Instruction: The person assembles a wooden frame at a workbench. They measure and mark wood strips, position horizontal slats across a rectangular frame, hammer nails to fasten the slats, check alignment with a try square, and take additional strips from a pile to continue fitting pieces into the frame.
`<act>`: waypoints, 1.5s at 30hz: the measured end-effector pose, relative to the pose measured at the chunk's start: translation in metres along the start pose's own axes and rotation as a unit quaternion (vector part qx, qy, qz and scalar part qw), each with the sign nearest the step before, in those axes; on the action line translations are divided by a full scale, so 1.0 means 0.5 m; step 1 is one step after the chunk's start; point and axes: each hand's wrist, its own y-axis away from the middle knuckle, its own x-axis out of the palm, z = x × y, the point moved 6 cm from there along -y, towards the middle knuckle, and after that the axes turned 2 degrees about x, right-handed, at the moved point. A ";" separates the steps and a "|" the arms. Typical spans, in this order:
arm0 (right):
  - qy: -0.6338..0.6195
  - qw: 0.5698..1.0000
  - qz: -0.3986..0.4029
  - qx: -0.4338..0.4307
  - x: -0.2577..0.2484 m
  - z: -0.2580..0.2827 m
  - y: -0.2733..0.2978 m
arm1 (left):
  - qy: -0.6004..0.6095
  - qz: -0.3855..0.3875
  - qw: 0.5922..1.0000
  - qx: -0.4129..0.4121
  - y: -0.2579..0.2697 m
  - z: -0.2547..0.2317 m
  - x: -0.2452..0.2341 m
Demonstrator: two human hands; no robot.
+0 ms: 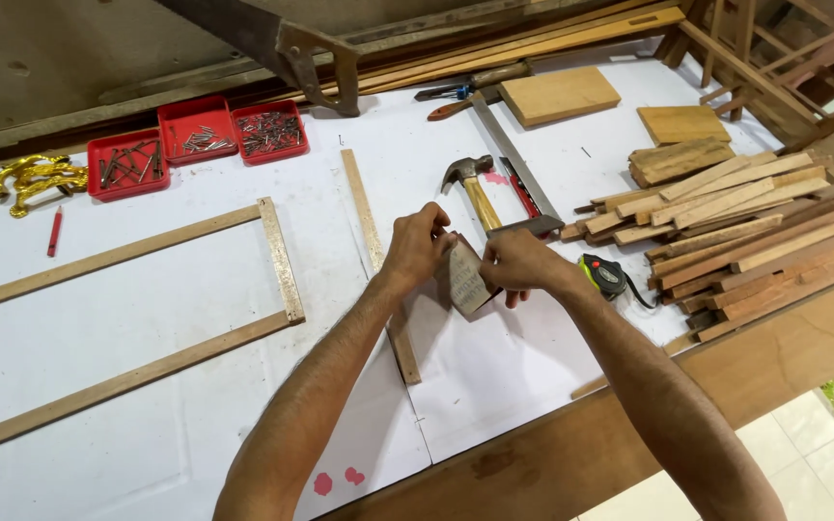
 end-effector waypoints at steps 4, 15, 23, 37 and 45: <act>0.133 0.990 -0.018 0.049 -0.001 -0.025 -0.006 | -0.021 0.040 0.999 -0.008 0.002 -0.009 0.017; 0.114 0.917 -0.185 -0.333 0.099 0.152 -0.073 | -0.320 0.089 0.942 -0.045 0.086 0.052 -0.143; 0.210 0.925 -0.133 -0.287 0.204 0.194 -0.160 | -0.339 0.188 0.914 -0.121 0.127 0.126 -0.173; 0.143 0.911 -0.217 -0.321 0.139 0.288 -0.180 | -0.326 0.187 0.922 -0.098 0.074 0.197 -0.176; 0.072 0.952 -0.244 -0.169 0.128 0.252 -0.223 | -0.183 0.019 0.975 -0.124 0.102 0.101 -0.246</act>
